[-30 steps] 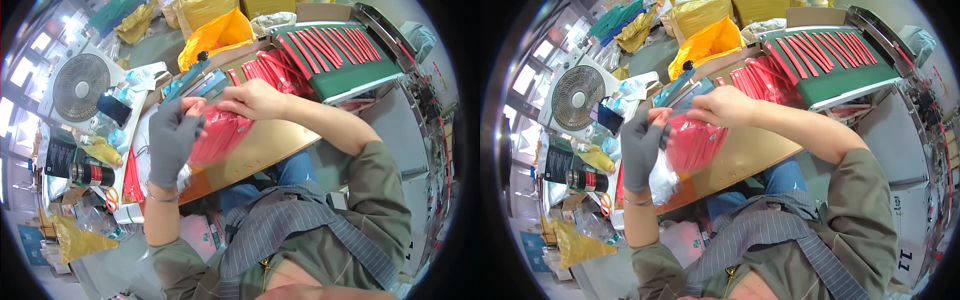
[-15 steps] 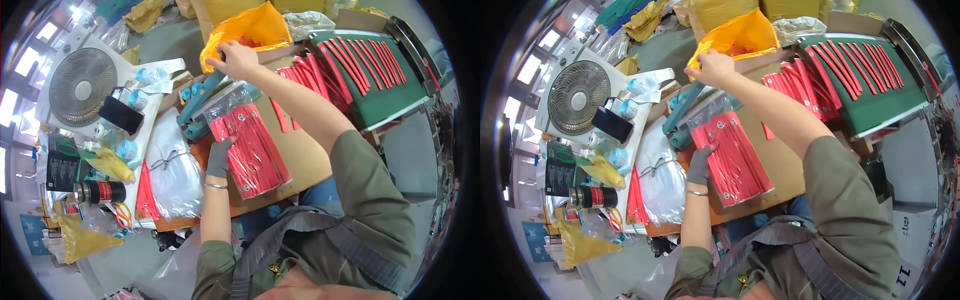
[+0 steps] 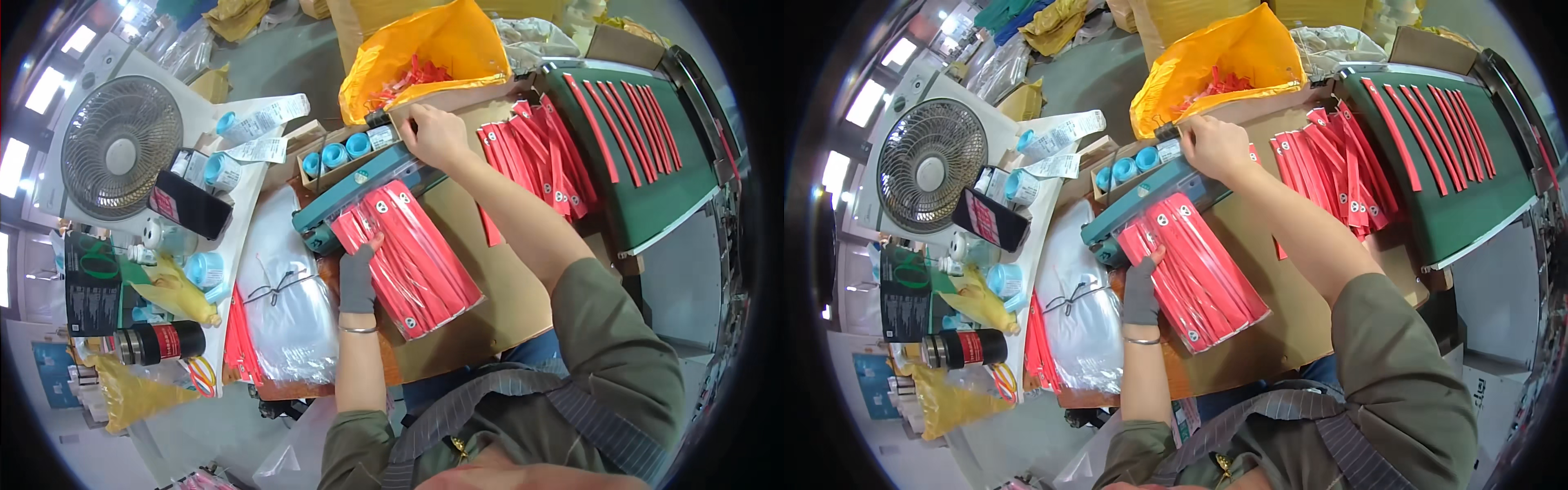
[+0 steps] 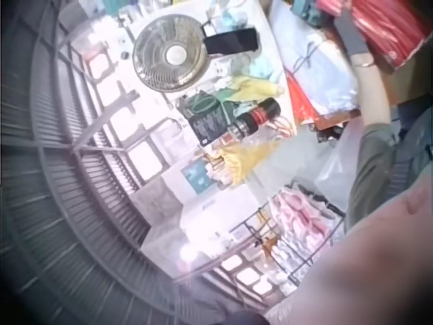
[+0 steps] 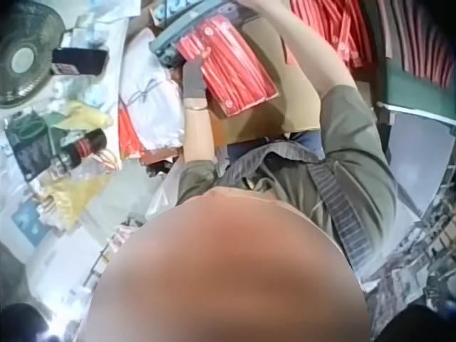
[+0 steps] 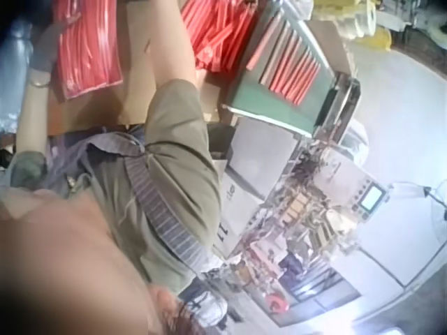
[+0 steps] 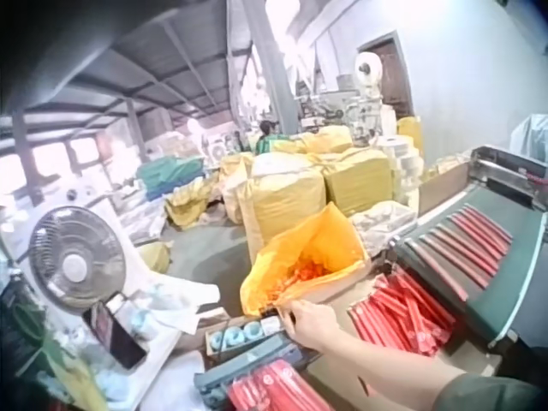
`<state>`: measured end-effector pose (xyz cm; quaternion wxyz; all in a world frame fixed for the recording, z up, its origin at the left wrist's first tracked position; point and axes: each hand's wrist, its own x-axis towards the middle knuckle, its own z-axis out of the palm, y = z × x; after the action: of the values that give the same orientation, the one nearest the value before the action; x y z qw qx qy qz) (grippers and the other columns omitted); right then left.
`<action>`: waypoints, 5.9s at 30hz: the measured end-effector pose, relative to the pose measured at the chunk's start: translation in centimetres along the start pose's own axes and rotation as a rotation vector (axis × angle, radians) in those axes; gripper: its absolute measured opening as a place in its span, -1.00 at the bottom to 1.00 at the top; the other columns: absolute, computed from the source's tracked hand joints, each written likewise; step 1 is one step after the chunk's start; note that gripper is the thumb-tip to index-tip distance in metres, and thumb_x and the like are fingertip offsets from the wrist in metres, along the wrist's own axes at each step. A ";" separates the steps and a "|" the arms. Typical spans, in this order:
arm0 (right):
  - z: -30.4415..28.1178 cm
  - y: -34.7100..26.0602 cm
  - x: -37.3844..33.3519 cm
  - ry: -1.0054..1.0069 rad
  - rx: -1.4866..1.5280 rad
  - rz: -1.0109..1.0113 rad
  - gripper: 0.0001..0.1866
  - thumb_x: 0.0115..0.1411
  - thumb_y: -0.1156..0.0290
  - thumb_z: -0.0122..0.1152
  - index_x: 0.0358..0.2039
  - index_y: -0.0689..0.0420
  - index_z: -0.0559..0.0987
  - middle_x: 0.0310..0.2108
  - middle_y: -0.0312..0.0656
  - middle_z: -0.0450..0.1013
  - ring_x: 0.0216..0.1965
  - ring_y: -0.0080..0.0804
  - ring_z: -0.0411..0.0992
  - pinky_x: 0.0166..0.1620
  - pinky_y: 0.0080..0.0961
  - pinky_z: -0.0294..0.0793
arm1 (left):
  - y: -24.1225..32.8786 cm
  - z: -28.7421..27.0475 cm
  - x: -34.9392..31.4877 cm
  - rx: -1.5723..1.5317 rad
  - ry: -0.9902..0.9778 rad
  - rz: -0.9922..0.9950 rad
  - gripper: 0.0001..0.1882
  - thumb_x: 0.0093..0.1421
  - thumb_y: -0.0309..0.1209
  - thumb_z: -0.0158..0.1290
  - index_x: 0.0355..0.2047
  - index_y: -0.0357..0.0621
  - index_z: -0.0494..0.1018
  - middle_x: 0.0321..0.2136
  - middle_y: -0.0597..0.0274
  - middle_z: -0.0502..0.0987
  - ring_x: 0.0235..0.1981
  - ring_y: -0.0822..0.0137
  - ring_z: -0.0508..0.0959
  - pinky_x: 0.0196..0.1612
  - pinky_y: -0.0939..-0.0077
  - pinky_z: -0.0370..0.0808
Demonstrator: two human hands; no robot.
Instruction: Packaging and sealing stacks of pink plastic bags into clear plastic sleeves at a warehouse workbench.
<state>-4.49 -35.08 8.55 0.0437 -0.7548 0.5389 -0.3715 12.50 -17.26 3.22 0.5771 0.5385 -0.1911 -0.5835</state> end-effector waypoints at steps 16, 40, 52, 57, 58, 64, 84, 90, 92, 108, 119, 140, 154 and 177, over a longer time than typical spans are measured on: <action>-8.9 -0.1 -10.9 -0.318 0.912 0.291 -0.15 0.18 0.13 0.13 0.31 0.15 -0.10 0.17 0.08 0.16 0.03 -0.21 0.33 0.06 -0.41 0.31 | 1.2 -1.8 -4.2 0.202 -0.114 0.311 -0.55 0.00 -0.42 0.22 -0.07 -0.23 0.42 -0.18 0.24 0.52 -0.21 0.33 0.52 -0.08 0.38 0.45; -21.3 -2.3 -30.7 -0.556 0.639 0.305 -0.72 0.22 0.40 0.09 -0.12 0.31 0.47 -0.40 -0.25 0.46 -0.38 -0.63 0.40 -0.30 -0.69 0.41 | 2.6 -20.3 -8.0 1.475 0.573 0.896 -0.75 0.10 -0.20 0.10 -0.43 -0.15 0.46 -0.57 0.09 0.51 -0.50 0.12 0.52 -0.41 0.31 0.40; -17.2 -9.5 -26.3 -0.536 0.979 0.316 -0.37 0.03 0.01 0.31 -0.16 0.37 0.46 -0.23 -0.04 0.47 -0.24 -0.36 0.44 -0.18 -0.47 0.42 | 0.1 1.8 -20.0 -0.112 -0.251 0.320 -0.75 0.21 -0.31 -0.01 -0.25 -0.26 0.44 -0.50 0.31 0.42 -0.53 0.46 0.44 -0.47 0.61 0.42; -17.7 -4.9 -22.7 -0.173 0.684 0.337 -0.57 0.02 0.07 0.31 -0.52 0.25 0.51 -0.67 -0.26 0.42 -0.54 -0.46 0.42 -0.43 -0.47 0.42 | -0.4 2.6 -20.6 -0.460 -0.204 -0.046 -0.61 0.29 -0.18 -0.17 -0.07 -0.24 0.37 -0.33 0.06 0.50 -0.41 0.29 0.47 -0.51 0.48 0.42; -17.0 -2.9 -22.6 -0.147 0.665 0.348 -0.57 0.02 0.07 0.31 -0.52 0.25 0.51 -0.67 -0.26 0.42 -0.54 -0.46 0.42 -0.43 -0.47 0.42 | 1.0 3.1 -21.7 -0.680 -0.540 -0.075 -0.63 0.31 -0.23 -0.20 -0.05 -0.23 0.36 -0.46 0.19 0.45 -0.48 0.38 0.44 -0.61 0.54 0.31; -18.7 -0.4 -19.0 -1.077 0.874 0.348 -0.34 0.03 0.04 0.30 -0.02 0.25 0.37 -0.24 -0.09 0.45 -0.22 -0.43 0.43 -0.22 -0.51 0.46 | 2.2 3.9 -19.9 -0.407 -0.534 0.104 -0.54 0.31 -0.22 -0.19 0.15 -0.19 0.23 -0.10 -0.01 0.45 -0.29 0.38 0.51 -0.19 0.48 0.51; -11.8 16.1 -9.0 -0.294 -0.027 0.725 -0.23 -0.10 -0.18 0.23 -0.23 0.39 0.52 -0.21 0.19 0.48 -0.13 0.00 0.46 -0.06 -0.33 0.43 | -7.3 21.3 3.9 0.775 -0.173 0.271 -0.35 0.20 -0.07 0.02 0.06 -0.43 0.25 -0.06 -0.17 0.43 -0.05 0.08 0.46 -0.03 0.30 0.41; -10.3 10.1 -11.2 -0.504 1.360 0.875 -0.33 0.02 0.06 0.30 0.01 0.29 0.41 -0.19 -0.11 0.50 -0.19 -0.31 0.49 -0.07 -0.42 0.46 | -9.1 15.2 6.5 0.430 -0.452 0.190 -0.42 0.19 -0.24 0.06 0.13 -0.33 0.21 -0.18 -0.04 0.48 -0.22 0.21 0.53 -0.20 0.41 0.49; -9.6 9.1 -12.2 -0.420 1.490 0.854 -0.38 0.07 0.24 0.29 0.09 0.24 0.33 -0.09 -0.14 0.44 -0.12 -0.39 0.45 -0.02 -0.46 0.41 | -4.9 18.4 0.8 0.236 -0.307 0.096 -0.39 0.10 -0.28 0.16 0.10 -0.29 0.24 -0.14 0.03 0.48 -0.18 0.25 0.52 -0.15 0.42 0.47; -21.4 -4.2 -16.8 -0.320 1.409 0.489 -0.05 -0.18 0.47 0.49 0.21 0.20 0.14 0.05 -0.19 0.26 0.11 -0.48 0.22 0.16 -0.47 0.21 | -0.2 11.8 -11.2 0.601 -0.734 0.324 -0.20 -0.26 -0.39 0.40 0.02 -0.21 0.28 -0.08 0.21 0.44 -0.04 0.27 0.44 0.03 0.37 0.40; -18.9 -3.5 -21.8 -0.836 1.869 0.743 -0.47 0.01 0.51 0.17 0.05 0.24 0.31 -0.26 -0.01 0.49 -0.24 -0.22 0.51 -0.16 -0.36 0.52 | -7.7 6.9 -21.1 -0.078 -0.545 -0.030 -0.40 0.10 -0.06 0.09 0.05 -0.18 0.31 -0.04 0.14 0.43 -0.04 0.24 0.46 0.02 0.31 0.42; -23.7 -3.4 -31.4 -0.221 1.908 1.029 -0.45 0.29 -0.03 -0.12 0.03 0.20 0.38 -0.09 -0.15 0.44 -0.14 -0.45 0.45 -0.03 -0.45 0.45 | -9.5 9.4 -24.4 0.215 -0.220 0.758 -0.59 0.22 -0.11 -0.03 -0.57 -0.19 0.25 -0.57 0.40 0.27 -0.49 0.51 0.28 -0.41 0.58 0.21; -24.7 -0.5 -30.3 -0.162 0.569 0.190 -0.83 0.09 0.34 0.16 -0.39 0.17 0.50 -0.61 -0.13 0.44 -0.56 -0.27 0.48 -0.51 -0.40 0.38 | -1.4 13.3 -25.5 1.083 -0.433 0.902 -0.83 0.01 -0.40 0.12 -0.51 -0.15 0.34 -0.63 0.13 0.42 -0.57 0.20 0.46 -0.47 0.39 0.38; -31.0 1.9 -12.4 -0.432 0.641 0.278 -0.90 0.05 0.45 0.13 -0.45 0.21 0.47 -0.63 -0.31 0.34 -0.66 -0.59 0.31 -0.61 -0.61 0.32 | 12.9 15.7 -17.2 1.020 -0.536 0.355 -0.75 0.07 -0.44 -0.06 -0.30 -0.34 0.50 -0.68 0.19 0.50 -0.71 0.53 0.46 -0.67 0.71 0.36</action>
<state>-26.59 -15.04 23.62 0.4384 -0.6836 0.4711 -0.3442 0.97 -11.72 26.54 0.2665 0.5415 -0.6725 -0.4284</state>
